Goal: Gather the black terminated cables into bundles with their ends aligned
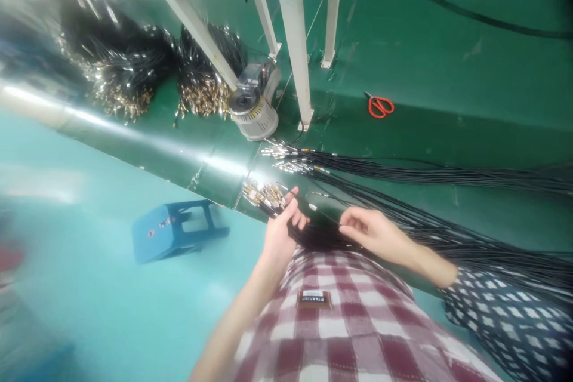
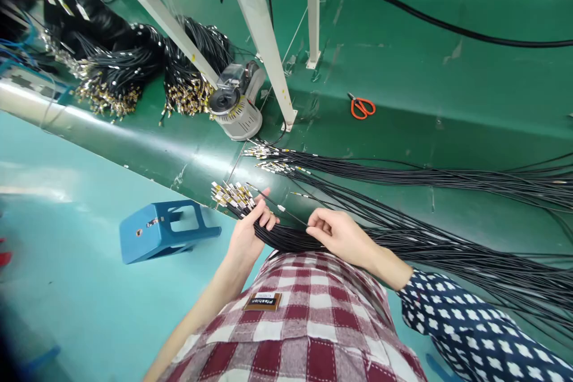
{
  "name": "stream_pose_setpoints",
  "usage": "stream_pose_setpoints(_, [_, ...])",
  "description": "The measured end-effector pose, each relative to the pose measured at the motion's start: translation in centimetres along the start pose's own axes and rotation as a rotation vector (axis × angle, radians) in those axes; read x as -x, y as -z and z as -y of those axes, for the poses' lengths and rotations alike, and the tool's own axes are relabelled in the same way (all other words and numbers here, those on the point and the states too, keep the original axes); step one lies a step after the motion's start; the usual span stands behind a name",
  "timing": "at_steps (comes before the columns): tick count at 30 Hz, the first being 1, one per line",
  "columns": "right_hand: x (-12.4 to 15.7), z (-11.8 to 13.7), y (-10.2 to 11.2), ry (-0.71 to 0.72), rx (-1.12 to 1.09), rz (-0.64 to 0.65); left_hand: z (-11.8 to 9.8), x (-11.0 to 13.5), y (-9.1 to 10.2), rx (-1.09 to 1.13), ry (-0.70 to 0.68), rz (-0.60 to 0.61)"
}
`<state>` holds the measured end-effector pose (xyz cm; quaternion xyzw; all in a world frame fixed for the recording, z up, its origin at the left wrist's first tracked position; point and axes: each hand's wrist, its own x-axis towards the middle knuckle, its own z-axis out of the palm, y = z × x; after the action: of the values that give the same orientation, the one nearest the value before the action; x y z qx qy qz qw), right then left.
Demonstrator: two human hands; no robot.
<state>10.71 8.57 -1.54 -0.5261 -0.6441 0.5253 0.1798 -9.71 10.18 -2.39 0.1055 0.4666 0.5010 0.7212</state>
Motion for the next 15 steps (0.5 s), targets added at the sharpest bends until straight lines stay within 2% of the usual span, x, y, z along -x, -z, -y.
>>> stream_pose_setpoints(3, [0.9,0.1,1.3,-0.061,0.010,0.130,0.1,-0.2,0.1,0.009,0.017,-0.017])
stream_pose_setpoints(5, [0.2,1.0,1.1,-0.073,0.016,0.176,0.2,-0.4,0.1,0.006,0.018,-0.018])
stream_pose_setpoints(9, [-3.1,3.5,-1.6,0.051,0.161,-0.022,0.1,-0.2,0.2,0.017,0.019,-0.028])
stream_pose_setpoints(11, [-3.5,3.6,-2.3,0.106,0.283,-0.038,0.2,0.0,0.5,0.026,0.028,-0.047])
stream_pose_setpoints(13, [-2.4,2.5,-1.7,0.118,0.381,0.068,0.4,0.3,0.9,0.046,0.040,-0.066])
stream_pose_setpoints(15, [-0.4,0.8,0.3,0.066,0.436,0.216,0.6,0.5,1.5,0.067,0.049,-0.070])
